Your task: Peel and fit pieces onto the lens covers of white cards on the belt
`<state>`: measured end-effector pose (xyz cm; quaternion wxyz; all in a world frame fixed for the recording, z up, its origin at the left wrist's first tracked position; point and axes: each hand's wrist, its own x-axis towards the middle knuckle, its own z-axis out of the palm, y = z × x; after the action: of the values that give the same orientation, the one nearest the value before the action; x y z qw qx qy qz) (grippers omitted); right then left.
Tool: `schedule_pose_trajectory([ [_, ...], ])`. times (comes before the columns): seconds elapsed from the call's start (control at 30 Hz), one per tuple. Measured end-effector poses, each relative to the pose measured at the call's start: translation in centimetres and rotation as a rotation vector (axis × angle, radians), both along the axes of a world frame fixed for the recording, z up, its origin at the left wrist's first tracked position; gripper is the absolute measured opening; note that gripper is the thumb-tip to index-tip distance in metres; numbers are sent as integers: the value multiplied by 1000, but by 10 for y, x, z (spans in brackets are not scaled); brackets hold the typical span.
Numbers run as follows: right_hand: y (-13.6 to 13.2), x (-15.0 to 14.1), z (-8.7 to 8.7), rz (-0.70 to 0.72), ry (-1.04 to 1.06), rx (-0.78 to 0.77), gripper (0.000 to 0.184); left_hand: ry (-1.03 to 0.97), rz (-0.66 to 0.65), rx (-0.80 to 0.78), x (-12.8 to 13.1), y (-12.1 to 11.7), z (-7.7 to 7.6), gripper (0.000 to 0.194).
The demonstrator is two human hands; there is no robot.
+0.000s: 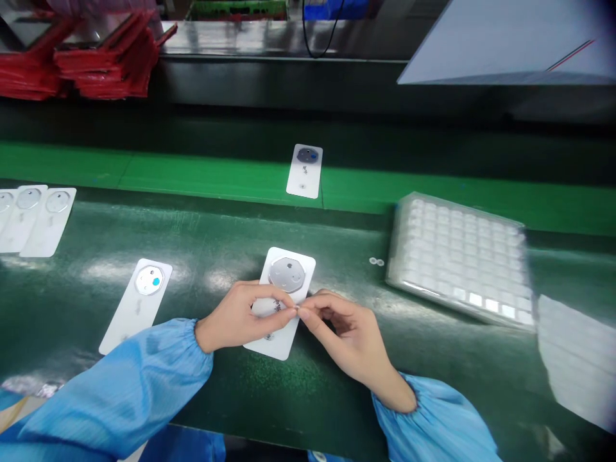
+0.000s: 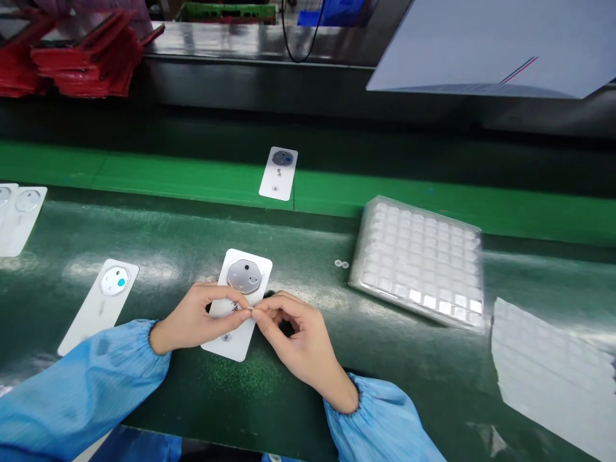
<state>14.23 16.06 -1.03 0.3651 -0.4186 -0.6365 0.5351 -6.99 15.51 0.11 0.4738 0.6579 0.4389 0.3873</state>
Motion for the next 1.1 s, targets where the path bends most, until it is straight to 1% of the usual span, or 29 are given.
schedule_pose_trajectory([
  [0.17, 0, 1, 1, 9, -12, 21, 14, 8, -5, -6, 1, 0, 2, 7],
  [0.27, 0, 0, 4, -41, 7, 43, 15, 10, 23, -55, 0, -2, -2, 10],
  [0.3, 1, -1, 6, -70, 17, 51, 16, 10, 44, -76, 1, -4, -5, 14],
  [0.33, 1, -2, 9, -104, 29, 60, 17, 9, 65, -92, 1, -7, -8, 21],
  [0.4, 2, -4, 13, -168, 39, 76, 19, -4, 90, -99, 2, -11, -14, 46],
  [0.47, 3, -6, 17, -213, 33, 81, 20, -20, 74, -110, 4, -16, -17, 74],
  [0.5, 3, -6, 18, -226, 28, 79, 19, -20, 59, -124, 5, -17, -18, 85],
  [0.57, 3, -7, 18, -241, 29, 70, 18, 11, 43, -145, 7, -19, -16, 95],
  [0.63, 3, -8, 18, -254, 39, 57, 17, 54, 41, -147, 8, -20, -13, 95],
  [0.7, 3, -8, 17, -272, 41, 39, 17, 78, 41, -141, 9, -19, -11, 89],
  [0.9, 3, -7, 20, -275, 32, -16, 21, 31, 27, -103, 9, -21, -13, 70],
  [1.1, 2, -8, 22, -284, 36, -33, 22, -33, 6, -106, 9, -23, -14, 68],
])
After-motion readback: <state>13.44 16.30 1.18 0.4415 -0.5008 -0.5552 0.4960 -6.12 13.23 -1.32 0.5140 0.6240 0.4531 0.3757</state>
